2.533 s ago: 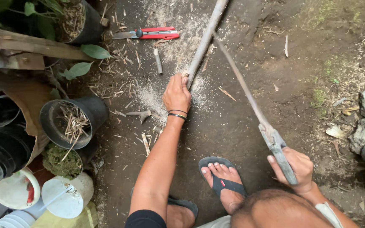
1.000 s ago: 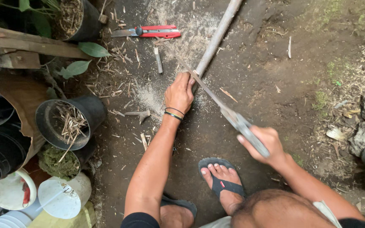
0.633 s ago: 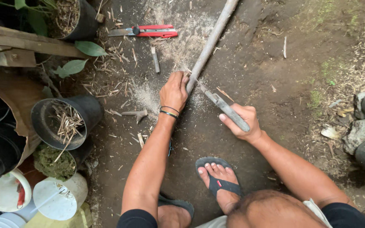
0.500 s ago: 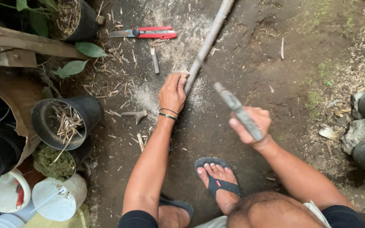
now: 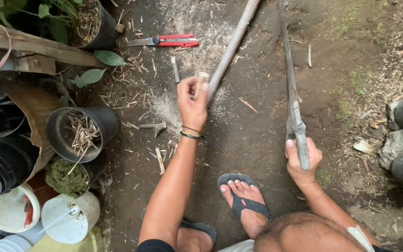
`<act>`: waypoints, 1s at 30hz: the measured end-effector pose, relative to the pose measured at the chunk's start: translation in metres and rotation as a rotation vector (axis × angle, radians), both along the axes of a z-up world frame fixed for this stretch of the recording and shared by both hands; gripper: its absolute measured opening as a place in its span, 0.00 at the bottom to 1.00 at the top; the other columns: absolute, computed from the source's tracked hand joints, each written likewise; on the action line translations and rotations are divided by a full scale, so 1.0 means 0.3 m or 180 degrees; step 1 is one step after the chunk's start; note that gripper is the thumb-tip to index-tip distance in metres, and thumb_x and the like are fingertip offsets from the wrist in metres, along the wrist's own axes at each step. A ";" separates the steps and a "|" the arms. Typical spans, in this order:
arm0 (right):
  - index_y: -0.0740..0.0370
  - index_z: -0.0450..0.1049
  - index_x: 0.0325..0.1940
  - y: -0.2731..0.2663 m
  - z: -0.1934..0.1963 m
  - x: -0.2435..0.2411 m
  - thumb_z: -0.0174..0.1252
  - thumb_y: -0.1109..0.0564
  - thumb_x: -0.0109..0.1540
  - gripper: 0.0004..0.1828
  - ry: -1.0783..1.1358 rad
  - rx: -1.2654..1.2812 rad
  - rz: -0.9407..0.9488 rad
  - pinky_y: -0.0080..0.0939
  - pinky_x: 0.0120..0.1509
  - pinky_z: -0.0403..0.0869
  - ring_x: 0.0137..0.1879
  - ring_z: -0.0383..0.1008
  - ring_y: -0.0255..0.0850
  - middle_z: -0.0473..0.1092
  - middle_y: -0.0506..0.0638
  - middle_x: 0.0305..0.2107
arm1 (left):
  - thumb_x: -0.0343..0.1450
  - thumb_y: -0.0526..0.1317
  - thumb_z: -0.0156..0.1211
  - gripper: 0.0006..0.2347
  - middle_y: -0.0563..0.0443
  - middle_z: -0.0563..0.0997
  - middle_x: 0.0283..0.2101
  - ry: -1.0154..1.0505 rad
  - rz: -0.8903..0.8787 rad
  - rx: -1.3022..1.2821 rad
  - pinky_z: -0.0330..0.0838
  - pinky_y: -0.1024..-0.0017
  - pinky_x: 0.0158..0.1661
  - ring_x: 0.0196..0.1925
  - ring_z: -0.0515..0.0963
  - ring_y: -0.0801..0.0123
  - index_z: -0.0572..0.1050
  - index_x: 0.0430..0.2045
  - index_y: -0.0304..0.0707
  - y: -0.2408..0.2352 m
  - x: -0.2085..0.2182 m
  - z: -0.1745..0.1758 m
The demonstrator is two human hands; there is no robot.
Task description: The person uses a hand saw to cut a long wooden stick into small pieces. They hold the stick with one hand and saw with the other, periodically inspecting the cut pieces and placing them on the ground.
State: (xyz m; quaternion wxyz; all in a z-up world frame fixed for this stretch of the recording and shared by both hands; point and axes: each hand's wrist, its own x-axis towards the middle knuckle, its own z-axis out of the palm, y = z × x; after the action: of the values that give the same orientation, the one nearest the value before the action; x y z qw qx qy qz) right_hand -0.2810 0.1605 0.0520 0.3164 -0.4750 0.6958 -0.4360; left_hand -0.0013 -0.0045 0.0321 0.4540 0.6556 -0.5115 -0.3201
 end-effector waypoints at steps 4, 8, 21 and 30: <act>0.63 0.68 0.32 0.011 -0.018 -0.019 0.63 0.54 0.68 0.16 0.0160 0.0027 0.0116 0.37 0.32 0.69 0.24 0.70 0.34 0.68 0.46 0.17 | 0.72 0.37 0.66 0.12 0.51 0.75 0.36 0.3164 0.0627 0.0386 0.69 0.72 0.37 0.36 0.74 0.70 0.69 0.43 0.36 -0.006 0.046 -0.121; 0.63 0.69 0.34 -0.006 -0.027 -0.011 0.63 0.53 0.68 0.15 0.0181 0.0014 0.0122 0.37 0.33 0.69 0.25 0.71 0.34 0.68 0.46 0.18 | 0.68 0.32 0.69 0.17 0.53 0.77 0.39 0.1982 0.0422 0.0265 0.75 0.73 0.43 0.40 0.77 0.72 0.65 0.43 0.34 0.026 0.071 -0.149; 0.65 0.75 0.36 0.047 0.060 0.023 0.65 0.61 0.58 0.07 0.0508 -0.0759 0.1318 0.42 0.36 0.73 0.28 0.77 0.47 0.74 0.54 0.25 | 0.71 0.37 0.54 0.10 0.39 0.77 0.42 -0.1437 -0.0751 0.0259 0.73 0.54 0.43 0.45 0.78 0.46 0.75 0.44 0.40 0.057 0.018 -0.001; 0.65 0.73 0.29 0.006 0.049 0.088 0.68 0.62 0.55 0.08 0.0132 -0.0620 0.1776 0.44 0.28 0.69 0.22 0.72 0.48 0.68 0.53 0.19 | 0.76 0.47 0.49 0.12 0.38 0.78 0.41 -0.1179 -0.0996 0.0993 0.72 0.53 0.43 0.42 0.81 0.45 0.70 0.40 0.37 -0.004 0.060 0.001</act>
State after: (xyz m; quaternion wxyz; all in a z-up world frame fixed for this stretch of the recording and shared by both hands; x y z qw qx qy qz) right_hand -0.2547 0.1623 0.0668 0.3626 -0.6850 0.4995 -0.3870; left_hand 0.0168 -0.0056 0.0322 0.1916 0.6780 -0.6252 -0.3359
